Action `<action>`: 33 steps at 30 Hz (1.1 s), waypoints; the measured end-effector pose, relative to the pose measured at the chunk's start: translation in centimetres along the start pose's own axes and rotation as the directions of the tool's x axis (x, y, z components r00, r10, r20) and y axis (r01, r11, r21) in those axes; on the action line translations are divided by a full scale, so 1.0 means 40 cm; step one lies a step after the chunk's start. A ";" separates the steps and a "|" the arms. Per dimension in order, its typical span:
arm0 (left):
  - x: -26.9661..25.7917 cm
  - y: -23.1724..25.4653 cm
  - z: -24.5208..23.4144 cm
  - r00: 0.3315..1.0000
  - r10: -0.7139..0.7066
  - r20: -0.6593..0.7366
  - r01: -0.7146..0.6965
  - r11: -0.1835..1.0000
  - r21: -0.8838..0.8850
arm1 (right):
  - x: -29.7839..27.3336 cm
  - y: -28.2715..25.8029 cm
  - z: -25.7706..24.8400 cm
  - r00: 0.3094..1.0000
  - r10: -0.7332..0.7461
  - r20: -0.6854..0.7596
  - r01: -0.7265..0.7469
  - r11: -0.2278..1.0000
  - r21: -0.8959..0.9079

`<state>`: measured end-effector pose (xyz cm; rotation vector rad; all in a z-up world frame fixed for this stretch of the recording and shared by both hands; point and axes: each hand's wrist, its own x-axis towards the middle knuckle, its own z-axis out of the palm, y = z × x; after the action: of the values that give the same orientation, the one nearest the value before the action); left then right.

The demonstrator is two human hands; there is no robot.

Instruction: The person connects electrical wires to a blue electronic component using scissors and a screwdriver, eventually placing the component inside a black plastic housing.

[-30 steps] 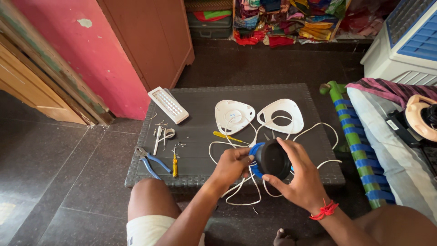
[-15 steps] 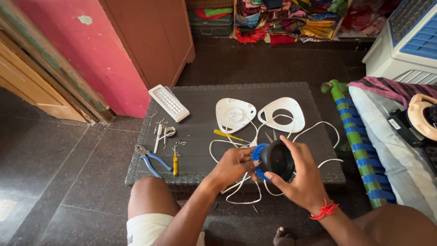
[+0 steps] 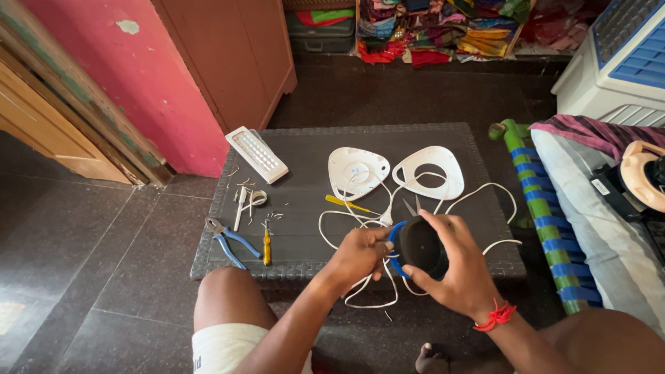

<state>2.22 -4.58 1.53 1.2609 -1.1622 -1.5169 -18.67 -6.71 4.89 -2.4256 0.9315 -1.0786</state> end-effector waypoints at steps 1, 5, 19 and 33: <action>0.000 0.001 -0.001 1.000 -0.001 -0.001 0.001 1.000 -0.020 | 0.000 -0.002 -0.001 1.000 0.021 0.004 -0.021 1.000 0.000; 0.004 0.011 -0.005 1.000 -0.024 -0.016 0.022 0.993 -0.115 | 0.006 -0.006 0.003 0.998 0.060 0.011 -0.059 0.997 -0.044; 0.004 0.016 -0.022 1.000 -0.005 0.012 0.005 1.000 -0.019 | 0.004 -0.038 0.004 0.998 -0.051 -0.043 0.042 0.982 -0.183; -0.030 0.045 -0.003 0.944 0.284 0.168 -0.280 0.959 -0.049 | -0.025 0.049 0.014 0.969 0.200 0.146 -0.247 0.813 0.527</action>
<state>2.58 -3.85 3.54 0.9127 -1.3690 -1.4402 -19.62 -7.45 2.94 -1.8281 0.7333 -0.9808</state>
